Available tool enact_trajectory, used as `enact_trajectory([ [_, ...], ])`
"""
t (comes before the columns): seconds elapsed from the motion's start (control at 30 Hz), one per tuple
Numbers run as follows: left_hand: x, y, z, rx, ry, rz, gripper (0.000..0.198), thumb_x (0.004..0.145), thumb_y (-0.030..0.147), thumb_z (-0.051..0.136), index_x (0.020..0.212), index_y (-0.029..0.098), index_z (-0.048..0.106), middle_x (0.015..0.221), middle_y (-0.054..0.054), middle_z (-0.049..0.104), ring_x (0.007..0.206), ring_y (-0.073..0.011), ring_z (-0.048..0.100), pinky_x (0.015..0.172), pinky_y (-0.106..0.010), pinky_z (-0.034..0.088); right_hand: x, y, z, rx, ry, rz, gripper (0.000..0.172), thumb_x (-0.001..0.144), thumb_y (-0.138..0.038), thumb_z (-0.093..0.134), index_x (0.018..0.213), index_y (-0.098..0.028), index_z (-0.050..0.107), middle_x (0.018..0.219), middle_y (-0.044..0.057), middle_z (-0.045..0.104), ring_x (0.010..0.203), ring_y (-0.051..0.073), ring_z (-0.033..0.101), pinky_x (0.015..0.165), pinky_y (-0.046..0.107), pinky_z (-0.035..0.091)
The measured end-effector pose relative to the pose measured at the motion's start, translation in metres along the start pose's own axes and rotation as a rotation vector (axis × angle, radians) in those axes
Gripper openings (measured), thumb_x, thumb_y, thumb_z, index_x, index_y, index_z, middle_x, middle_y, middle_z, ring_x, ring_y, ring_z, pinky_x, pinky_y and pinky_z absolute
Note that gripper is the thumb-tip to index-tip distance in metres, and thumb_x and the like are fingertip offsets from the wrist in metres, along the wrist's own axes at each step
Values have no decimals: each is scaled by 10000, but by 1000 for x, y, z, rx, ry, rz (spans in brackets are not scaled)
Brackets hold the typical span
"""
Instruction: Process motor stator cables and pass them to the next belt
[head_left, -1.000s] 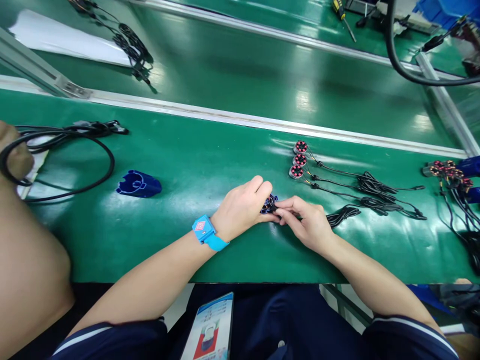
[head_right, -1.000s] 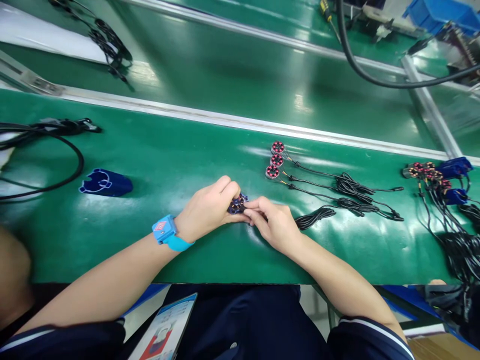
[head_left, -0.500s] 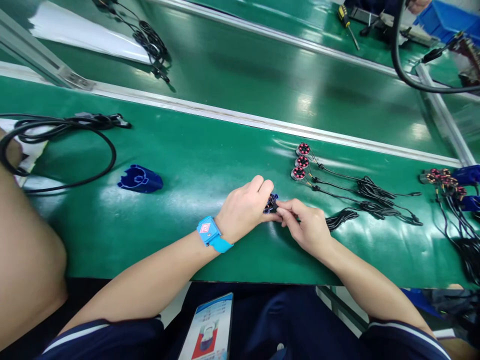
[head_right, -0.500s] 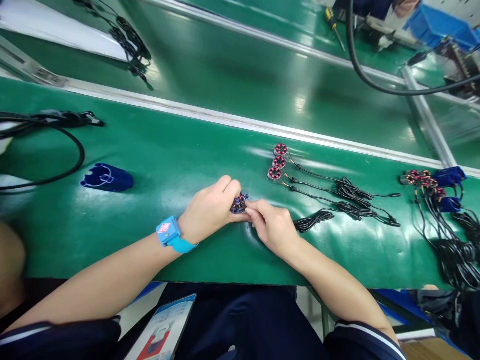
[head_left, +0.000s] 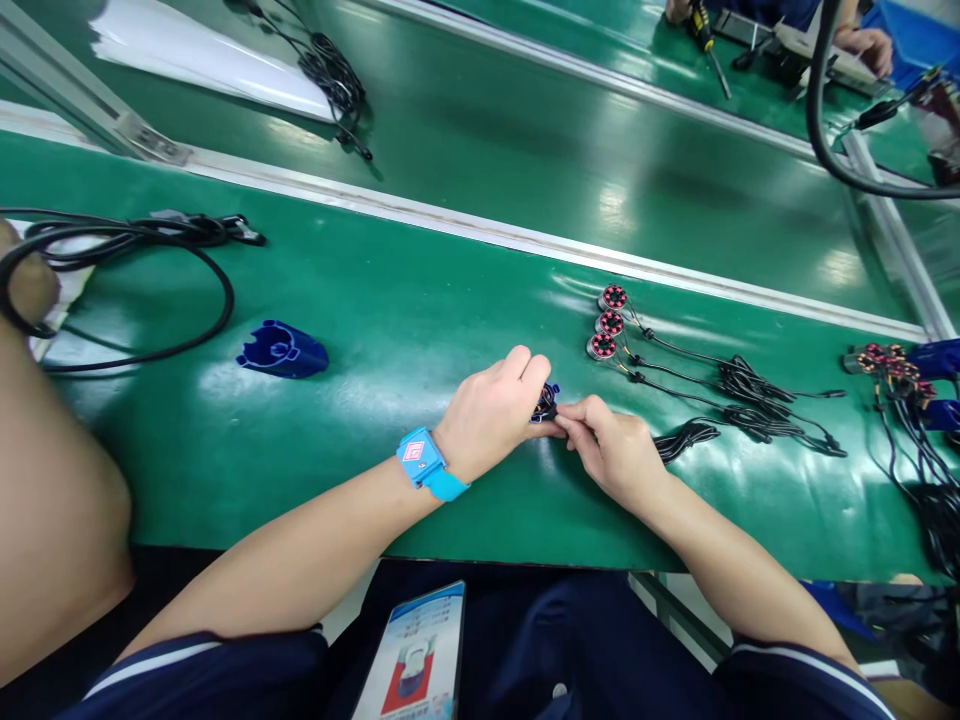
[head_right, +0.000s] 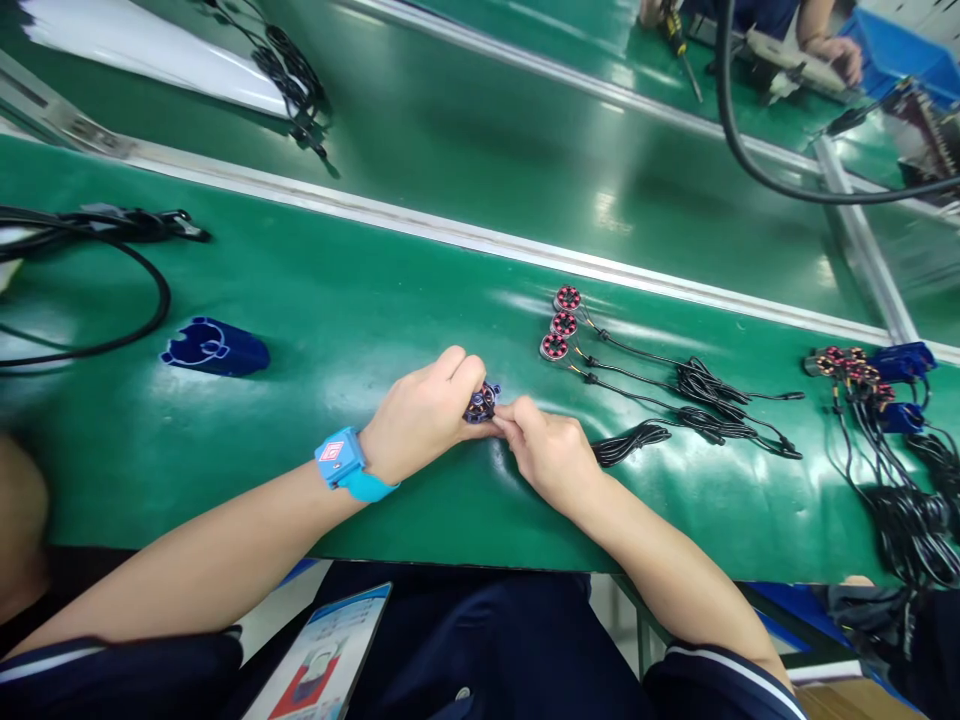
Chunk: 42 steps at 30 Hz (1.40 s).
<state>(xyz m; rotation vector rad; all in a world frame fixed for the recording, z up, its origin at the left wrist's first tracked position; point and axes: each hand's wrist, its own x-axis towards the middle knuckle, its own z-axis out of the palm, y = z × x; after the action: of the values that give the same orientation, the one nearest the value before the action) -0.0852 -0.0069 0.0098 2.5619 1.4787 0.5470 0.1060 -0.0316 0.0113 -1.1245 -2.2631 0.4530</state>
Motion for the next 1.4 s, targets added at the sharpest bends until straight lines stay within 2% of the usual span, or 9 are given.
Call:
enact_trajectory([
  [0.33,1,2,-1,7,-34,-11,616,685,600,847,944,161,500,917,-45,542,702,-196,603,494,-312,382,4,1,-11,38,-163,118,104,1023,-246,508,963,-198,578,721,-25,691,568,102,653,547,188,470],
  [0.5,0,2,-1,29,-20,4,468,815,516,785,935,165,500,926,-41,533,705,-190,593,512,-317,390,1,-11,-5,-432,-93,-149,151,1004,-120,475,949,-140,614,675,2,643,539,119,586,509,249,399],
  [0.6,0,2,0,35,-13,9,360,878,436,731,937,166,501,936,-44,532,710,-184,587,521,-313,391,-3,-14,-2,-677,10,-318,160,945,-40,542,1074,-48,636,819,69,698,649,148,616,581,289,435],
  [0.73,1,2,0,40,-16,-6,349,862,408,750,928,170,503,933,-42,533,707,-182,579,531,-313,397,-4,-12,-6,-626,70,-379,219,954,-68,565,1164,-51,627,998,91,714,796,156,617,711,290,476],
  [0.87,2,1,-2,-10,-39,-5,256,886,337,700,933,176,506,944,-38,527,692,-176,564,533,-313,392,6,-23,-9,-692,-67,-349,118,959,-66,543,939,-116,649,803,44,639,710,156,546,652,312,420],
  [1.0,2,-4,-5,-117,-69,-2,225,911,333,653,945,186,486,932,-22,514,698,-168,551,580,-303,428,13,-26,-9,-695,-108,-370,212,947,-60,543,767,-164,587,692,13,548,651,153,504,609,324,368],
  [1.13,1,-10,-6,-186,-46,10,397,822,344,782,977,197,447,939,-6,519,723,-166,554,619,-293,457,9,-3,-8,-518,24,-334,74,963,-164,607,918,-145,662,737,6,632,664,138,540,623,310,401],
  [1.23,1,-13,-4,-211,-20,15,534,740,375,867,980,204,422,939,1,524,751,-171,565,637,-290,462,4,11,-8,-405,98,-287,211,937,-257,682,1110,-138,672,880,24,705,755,142,594,693,296,453],
  [1.4,1,-15,-1,-250,15,7,495,777,351,836,979,210,407,931,13,512,751,-158,547,628,-282,437,2,4,-5,-546,39,-365,244,926,-133,648,1162,-71,648,863,45,702,751,166,568,628,335,414],
])
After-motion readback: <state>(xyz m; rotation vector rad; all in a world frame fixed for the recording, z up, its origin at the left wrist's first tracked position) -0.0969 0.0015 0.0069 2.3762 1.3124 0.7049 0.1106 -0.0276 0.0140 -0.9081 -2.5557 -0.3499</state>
